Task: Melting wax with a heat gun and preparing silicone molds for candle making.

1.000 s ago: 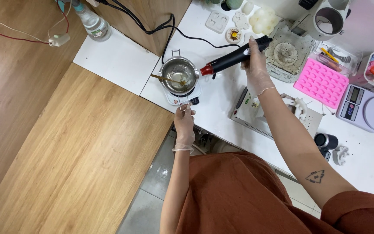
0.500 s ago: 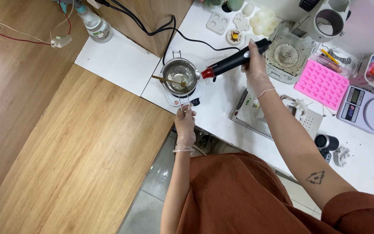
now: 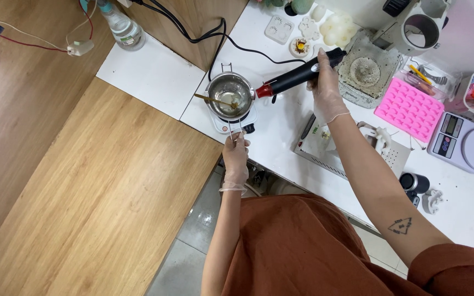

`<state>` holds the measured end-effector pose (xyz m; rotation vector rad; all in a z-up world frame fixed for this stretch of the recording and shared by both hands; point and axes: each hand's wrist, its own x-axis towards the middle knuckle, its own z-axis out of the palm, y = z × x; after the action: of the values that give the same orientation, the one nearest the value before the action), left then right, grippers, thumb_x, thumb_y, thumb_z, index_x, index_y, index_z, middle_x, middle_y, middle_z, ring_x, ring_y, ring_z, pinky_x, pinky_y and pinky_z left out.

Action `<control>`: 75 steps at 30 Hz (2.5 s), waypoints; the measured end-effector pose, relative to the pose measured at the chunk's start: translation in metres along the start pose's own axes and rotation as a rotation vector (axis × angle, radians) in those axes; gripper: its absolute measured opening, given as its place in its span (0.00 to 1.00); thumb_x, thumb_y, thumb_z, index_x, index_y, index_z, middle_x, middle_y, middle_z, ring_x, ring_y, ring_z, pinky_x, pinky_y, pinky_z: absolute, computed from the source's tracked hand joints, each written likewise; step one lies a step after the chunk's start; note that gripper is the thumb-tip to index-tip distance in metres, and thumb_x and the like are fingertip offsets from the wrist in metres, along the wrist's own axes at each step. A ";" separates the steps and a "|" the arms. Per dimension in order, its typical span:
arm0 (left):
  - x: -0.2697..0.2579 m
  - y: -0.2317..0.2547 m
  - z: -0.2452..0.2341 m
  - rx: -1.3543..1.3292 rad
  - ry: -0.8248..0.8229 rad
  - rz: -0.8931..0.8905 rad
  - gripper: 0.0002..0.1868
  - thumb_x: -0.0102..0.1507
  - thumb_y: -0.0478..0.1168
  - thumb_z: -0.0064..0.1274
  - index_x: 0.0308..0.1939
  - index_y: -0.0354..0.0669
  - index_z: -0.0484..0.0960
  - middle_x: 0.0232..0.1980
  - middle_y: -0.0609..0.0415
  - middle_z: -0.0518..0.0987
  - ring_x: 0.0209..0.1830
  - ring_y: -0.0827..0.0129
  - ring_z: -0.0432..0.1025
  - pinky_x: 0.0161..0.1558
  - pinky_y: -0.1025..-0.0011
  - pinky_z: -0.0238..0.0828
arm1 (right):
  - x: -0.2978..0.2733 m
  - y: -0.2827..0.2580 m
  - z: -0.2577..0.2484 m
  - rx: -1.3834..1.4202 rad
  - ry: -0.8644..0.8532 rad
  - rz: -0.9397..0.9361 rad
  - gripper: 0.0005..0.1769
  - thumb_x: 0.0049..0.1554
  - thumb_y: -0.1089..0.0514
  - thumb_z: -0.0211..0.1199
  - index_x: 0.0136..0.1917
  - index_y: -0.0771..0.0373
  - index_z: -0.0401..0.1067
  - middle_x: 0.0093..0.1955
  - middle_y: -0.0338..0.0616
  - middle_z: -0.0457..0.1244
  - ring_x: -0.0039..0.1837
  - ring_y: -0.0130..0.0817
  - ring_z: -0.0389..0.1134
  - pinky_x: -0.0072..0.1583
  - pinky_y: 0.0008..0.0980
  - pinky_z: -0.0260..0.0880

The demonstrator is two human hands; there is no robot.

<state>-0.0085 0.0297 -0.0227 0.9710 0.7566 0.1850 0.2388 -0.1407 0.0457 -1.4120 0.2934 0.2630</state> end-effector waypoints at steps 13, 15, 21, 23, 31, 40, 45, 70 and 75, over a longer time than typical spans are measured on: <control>0.005 -0.009 0.002 -0.026 -0.003 0.003 0.08 0.71 0.39 0.47 0.50 0.38 0.76 0.31 0.60 0.74 0.23 0.81 0.57 0.26 0.80 0.54 | -0.015 -0.021 0.014 -0.073 0.031 -0.115 0.32 0.60 0.31 0.60 0.55 0.62 0.64 0.35 0.36 0.59 0.29 0.24 0.56 0.31 0.27 0.57; 0.003 -0.008 0.002 -0.039 -0.005 0.020 0.09 0.71 0.39 0.47 0.50 0.37 0.76 0.31 0.60 0.74 0.24 0.81 0.57 0.27 0.79 0.55 | -0.034 -0.036 0.025 -0.107 0.012 -0.194 0.33 0.60 0.31 0.60 0.57 0.63 0.63 0.37 0.36 0.60 0.30 0.24 0.57 0.31 0.27 0.58; -0.003 -0.008 0.003 -0.031 -0.020 0.088 0.09 0.71 0.39 0.47 0.50 0.36 0.76 0.32 0.59 0.75 0.25 0.81 0.58 0.28 0.79 0.56 | -0.099 -0.086 0.080 -0.335 -0.272 -0.643 0.29 0.64 0.36 0.63 0.62 0.61 0.65 0.48 0.36 0.65 0.46 0.20 0.64 0.48 0.23 0.65; -0.005 -0.007 0.004 -0.007 -0.010 0.112 0.09 0.70 0.39 0.49 0.50 0.35 0.75 0.32 0.59 0.75 0.25 0.81 0.59 0.29 0.79 0.57 | -0.097 -0.086 0.092 -0.512 -0.411 -0.828 0.25 0.65 0.40 0.66 0.59 0.63 0.65 0.48 0.37 0.66 0.50 0.24 0.70 0.55 0.27 0.74; -0.010 -0.004 0.004 -0.013 -0.015 0.106 0.10 0.70 0.39 0.50 0.49 0.36 0.75 0.33 0.57 0.76 0.27 0.80 0.62 0.30 0.78 0.61 | -0.094 -0.074 0.128 -1.017 -0.424 -1.028 0.36 0.61 0.35 0.71 0.62 0.69 0.67 0.47 0.48 0.70 0.48 0.39 0.74 0.52 0.38 0.76; -0.006 -0.016 0.004 0.033 0.005 0.152 0.10 0.71 0.39 0.47 0.51 0.35 0.76 0.34 0.58 0.77 0.31 0.79 0.66 0.36 0.77 0.64 | -0.104 -0.069 0.137 -1.114 -0.465 -1.134 0.47 0.61 0.31 0.72 0.69 0.75 0.63 0.53 0.56 0.69 0.55 0.47 0.74 0.57 0.43 0.75; -0.002 -0.021 0.004 0.021 0.004 0.163 0.10 0.70 0.37 0.47 0.52 0.35 0.76 0.34 0.57 0.77 0.31 0.78 0.66 0.35 0.76 0.64 | -0.107 -0.071 0.144 -1.141 -0.459 -1.139 0.50 0.60 0.30 0.71 0.70 0.77 0.62 0.54 0.57 0.69 0.56 0.49 0.73 0.58 0.43 0.74; -0.007 -0.012 0.005 0.049 0.012 0.152 0.11 0.70 0.37 0.47 0.53 0.35 0.76 0.34 0.56 0.79 0.28 0.79 0.66 0.32 0.77 0.63 | -0.106 -0.061 0.152 -1.167 -0.518 -1.106 0.47 0.61 0.31 0.70 0.67 0.76 0.63 0.50 0.58 0.69 0.52 0.50 0.75 0.54 0.44 0.76; -0.007 -0.011 0.004 0.042 0.016 0.136 0.11 0.70 0.37 0.47 0.52 0.35 0.76 0.34 0.56 0.79 0.26 0.79 0.65 0.31 0.76 0.62 | -0.108 -0.062 0.152 -1.183 -0.516 -1.084 0.46 0.61 0.30 0.69 0.66 0.76 0.64 0.50 0.59 0.69 0.53 0.50 0.74 0.55 0.45 0.76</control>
<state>-0.0128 0.0169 -0.0268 1.0629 0.7117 0.2961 0.1663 0.0003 0.1612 -2.3337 -1.2362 -0.1625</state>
